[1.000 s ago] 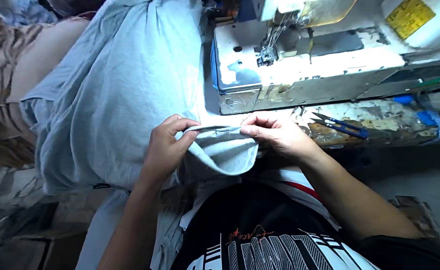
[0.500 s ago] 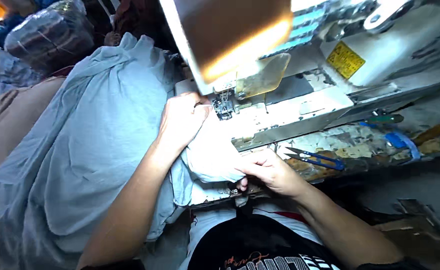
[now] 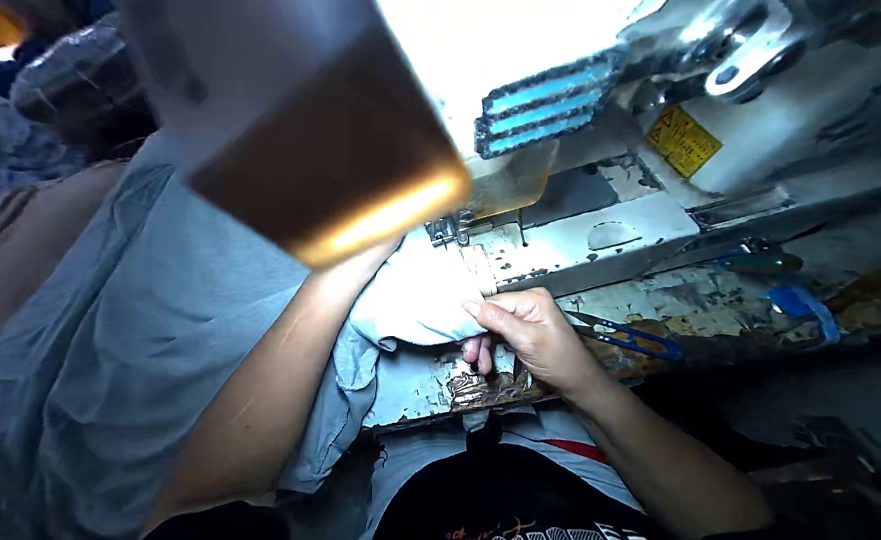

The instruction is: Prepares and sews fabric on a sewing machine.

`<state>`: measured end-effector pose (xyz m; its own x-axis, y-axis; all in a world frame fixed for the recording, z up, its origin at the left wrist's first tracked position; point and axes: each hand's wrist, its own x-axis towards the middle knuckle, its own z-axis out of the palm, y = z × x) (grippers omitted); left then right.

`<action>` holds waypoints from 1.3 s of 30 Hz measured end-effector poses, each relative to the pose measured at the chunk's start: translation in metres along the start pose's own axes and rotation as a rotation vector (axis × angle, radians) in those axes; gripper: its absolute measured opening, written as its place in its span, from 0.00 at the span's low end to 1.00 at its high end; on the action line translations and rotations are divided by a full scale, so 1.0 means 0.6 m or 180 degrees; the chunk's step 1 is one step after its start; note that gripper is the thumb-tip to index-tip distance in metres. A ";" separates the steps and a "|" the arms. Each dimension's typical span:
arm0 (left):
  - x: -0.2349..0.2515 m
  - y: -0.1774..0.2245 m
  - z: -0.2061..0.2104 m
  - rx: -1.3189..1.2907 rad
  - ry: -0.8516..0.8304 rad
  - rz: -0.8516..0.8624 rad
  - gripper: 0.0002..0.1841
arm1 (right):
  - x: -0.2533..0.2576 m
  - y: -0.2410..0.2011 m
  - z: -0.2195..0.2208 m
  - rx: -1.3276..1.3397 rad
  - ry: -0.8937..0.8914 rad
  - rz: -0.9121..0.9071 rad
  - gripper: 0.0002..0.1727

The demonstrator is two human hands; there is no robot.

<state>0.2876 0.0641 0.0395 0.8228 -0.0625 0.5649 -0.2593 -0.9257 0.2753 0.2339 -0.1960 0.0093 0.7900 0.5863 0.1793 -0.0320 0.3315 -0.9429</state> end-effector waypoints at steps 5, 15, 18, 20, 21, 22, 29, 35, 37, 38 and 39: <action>0.008 0.001 0.007 0.0051 0.0022 0.0064 0.15 | 0.002 -0.003 0.007 0.0075 0.0086 0.0051 0.22; 0.030 0.108 -0.030 -0.0409 -0.0287 -0.0905 0.19 | 0.002 0.001 0.010 -0.0142 0.0173 -0.0024 0.21; 0.032 0.103 -0.030 -0.0398 -0.0458 -0.0929 0.19 | -0.010 0.005 0.014 -0.0260 0.0157 0.0123 0.16; 0.035 0.104 -0.042 -0.0336 -0.0694 -0.0890 0.19 | -0.018 0.007 0.015 -0.0318 0.0119 0.0176 0.16; 0.034 0.106 -0.051 -0.0278 -0.0810 -0.0867 0.18 | -0.023 0.007 0.015 -0.0338 0.0114 0.0134 0.17; 0.030 0.108 -0.062 -0.0198 -0.0926 -0.0832 0.17 | -0.028 0.007 0.015 -0.0360 0.0119 0.0068 0.18; -0.013 0.124 -0.071 0.0023 -0.0750 -0.0671 0.15 | -0.036 0.001 0.013 -0.0482 0.0240 -0.0034 0.18; -0.016 0.122 -0.085 -0.0185 -0.0821 -0.0611 0.15 | -0.032 0.003 0.016 -0.0408 0.0364 -0.0034 0.16; -0.027 0.131 -0.099 -0.0254 -0.0928 -0.0568 0.17 | -0.037 0.002 0.017 -0.0424 0.0316 0.0049 0.15; -0.034 0.136 -0.102 -0.0267 -0.0933 -0.0582 0.16 | -0.040 0.002 0.017 -0.0423 0.0317 0.0063 0.16; -0.041 0.140 -0.100 -0.0304 -0.0869 -0.0624 0.15 | -0.043 0.002 0.016 -0.0413 0.0324 0.0043 0.16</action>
<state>0.2153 0.0100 0.0957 0.9632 0.0036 0.2688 -0.1186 -0.8918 0.4367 0.2074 -0.2035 0.0061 0.8483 0.5099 0.1431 0.0310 0.2220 -0.9746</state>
